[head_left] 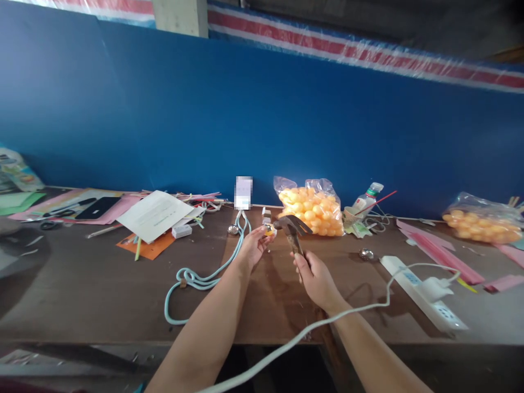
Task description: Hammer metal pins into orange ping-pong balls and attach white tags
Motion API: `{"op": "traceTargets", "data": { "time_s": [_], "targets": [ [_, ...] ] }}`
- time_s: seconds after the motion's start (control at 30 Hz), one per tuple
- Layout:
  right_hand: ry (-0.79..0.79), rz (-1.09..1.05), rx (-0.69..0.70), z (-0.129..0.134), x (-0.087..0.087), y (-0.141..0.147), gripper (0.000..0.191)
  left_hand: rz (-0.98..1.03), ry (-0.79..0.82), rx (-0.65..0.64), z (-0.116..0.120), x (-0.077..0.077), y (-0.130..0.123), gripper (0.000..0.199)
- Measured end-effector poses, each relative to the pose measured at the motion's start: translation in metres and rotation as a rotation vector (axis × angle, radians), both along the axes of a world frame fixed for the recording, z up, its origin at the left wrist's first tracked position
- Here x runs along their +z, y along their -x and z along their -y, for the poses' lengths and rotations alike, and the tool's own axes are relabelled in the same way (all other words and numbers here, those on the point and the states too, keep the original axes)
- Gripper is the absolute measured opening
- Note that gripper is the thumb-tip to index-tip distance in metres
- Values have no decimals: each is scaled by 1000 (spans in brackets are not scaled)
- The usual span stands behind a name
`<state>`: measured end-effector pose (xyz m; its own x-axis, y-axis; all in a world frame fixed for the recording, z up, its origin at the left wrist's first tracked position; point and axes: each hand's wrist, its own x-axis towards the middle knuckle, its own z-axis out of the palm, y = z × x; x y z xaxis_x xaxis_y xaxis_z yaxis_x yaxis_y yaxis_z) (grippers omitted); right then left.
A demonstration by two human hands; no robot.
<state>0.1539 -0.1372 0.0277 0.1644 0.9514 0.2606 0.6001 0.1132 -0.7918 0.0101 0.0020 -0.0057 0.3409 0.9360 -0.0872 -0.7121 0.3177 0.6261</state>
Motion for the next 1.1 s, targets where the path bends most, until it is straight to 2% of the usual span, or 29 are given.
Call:
{"op": "traceTargets", "data": {
  "time_s": [0.2, 0.4, 0.57, 0.8, 1.1],
  "targets": [
    [41, -19, 1, -4, 0, 3, 39, -10, 2, -9, 3, 1, 1, 13],
    [4, -77, -12, 7, 1, -2, 41, 70, 53, -6, 2, 6, 3, 10],
    [-1, -39, -6, 13, 1, -2, 39, 88, 62, -9, 4, 10, 3, 6],
    [2, 37, -11, 3, -3, 9, 38, 37, 11, -22, 3, 4, 0, 9],
    [7, 27, -24, 7, -6, 1, 39, 5, -14, -18, 3, 3, -1, 9]
  ]
}}
